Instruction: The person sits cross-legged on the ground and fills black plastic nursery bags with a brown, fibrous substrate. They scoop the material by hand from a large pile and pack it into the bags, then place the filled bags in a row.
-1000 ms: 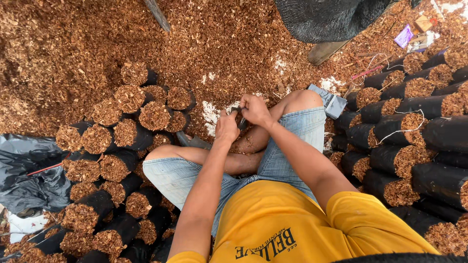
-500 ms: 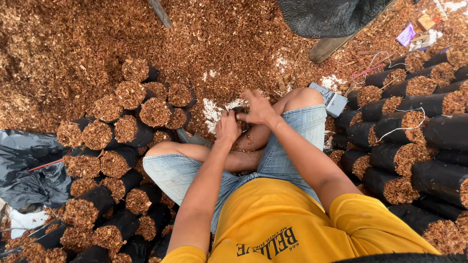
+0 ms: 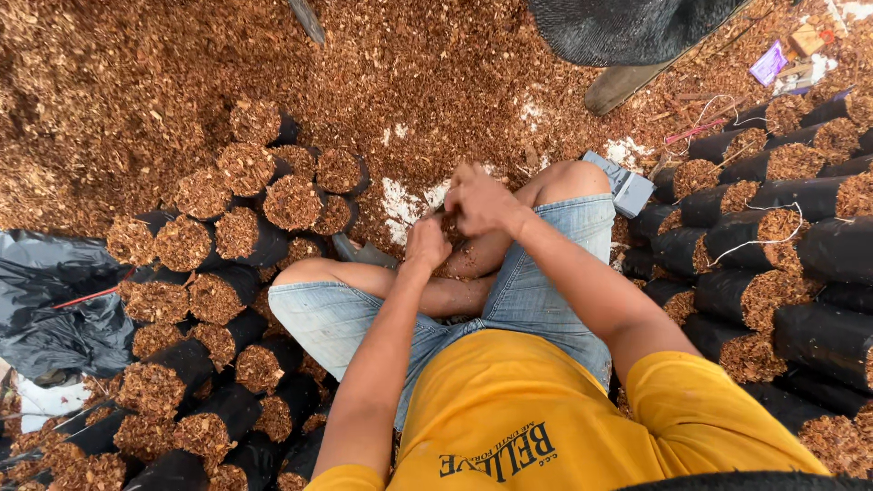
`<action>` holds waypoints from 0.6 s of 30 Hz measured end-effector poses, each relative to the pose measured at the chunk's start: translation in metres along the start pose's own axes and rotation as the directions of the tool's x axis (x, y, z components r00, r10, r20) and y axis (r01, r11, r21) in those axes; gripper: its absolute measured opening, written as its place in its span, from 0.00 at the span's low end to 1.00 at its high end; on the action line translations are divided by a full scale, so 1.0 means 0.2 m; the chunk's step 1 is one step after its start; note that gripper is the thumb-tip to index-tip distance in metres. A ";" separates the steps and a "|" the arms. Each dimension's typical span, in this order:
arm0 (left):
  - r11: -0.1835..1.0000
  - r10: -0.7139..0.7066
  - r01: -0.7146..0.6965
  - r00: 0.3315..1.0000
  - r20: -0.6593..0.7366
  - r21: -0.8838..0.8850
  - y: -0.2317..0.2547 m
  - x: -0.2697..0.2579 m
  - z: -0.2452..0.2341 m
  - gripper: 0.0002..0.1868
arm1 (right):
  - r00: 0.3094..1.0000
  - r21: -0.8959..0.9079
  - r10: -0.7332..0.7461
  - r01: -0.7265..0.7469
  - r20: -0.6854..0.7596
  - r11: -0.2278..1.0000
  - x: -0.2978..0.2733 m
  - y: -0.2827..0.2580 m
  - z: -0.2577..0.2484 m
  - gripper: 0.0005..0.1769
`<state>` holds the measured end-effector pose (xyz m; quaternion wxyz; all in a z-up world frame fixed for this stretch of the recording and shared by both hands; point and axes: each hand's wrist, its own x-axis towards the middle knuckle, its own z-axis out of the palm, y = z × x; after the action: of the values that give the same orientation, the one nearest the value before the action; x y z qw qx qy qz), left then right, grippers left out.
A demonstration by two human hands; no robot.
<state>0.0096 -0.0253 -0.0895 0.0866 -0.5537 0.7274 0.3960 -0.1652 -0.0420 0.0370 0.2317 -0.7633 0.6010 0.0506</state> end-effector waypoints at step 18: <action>0.947 -0.236 0.222 0.971 0.039 0.232 -0.13 -0.03 -0.31 0.23 | 0.957 -0.267 -0.256 0.212 -0.140 0.940 0.46 -0.15 -0.15 0.19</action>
<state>0.0532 -0.0650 -0.0564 0.2182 -0.6076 0.6951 0.3162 -0.1190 -0.1310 0.0399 0.0855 -0.8540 0.5122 0.0316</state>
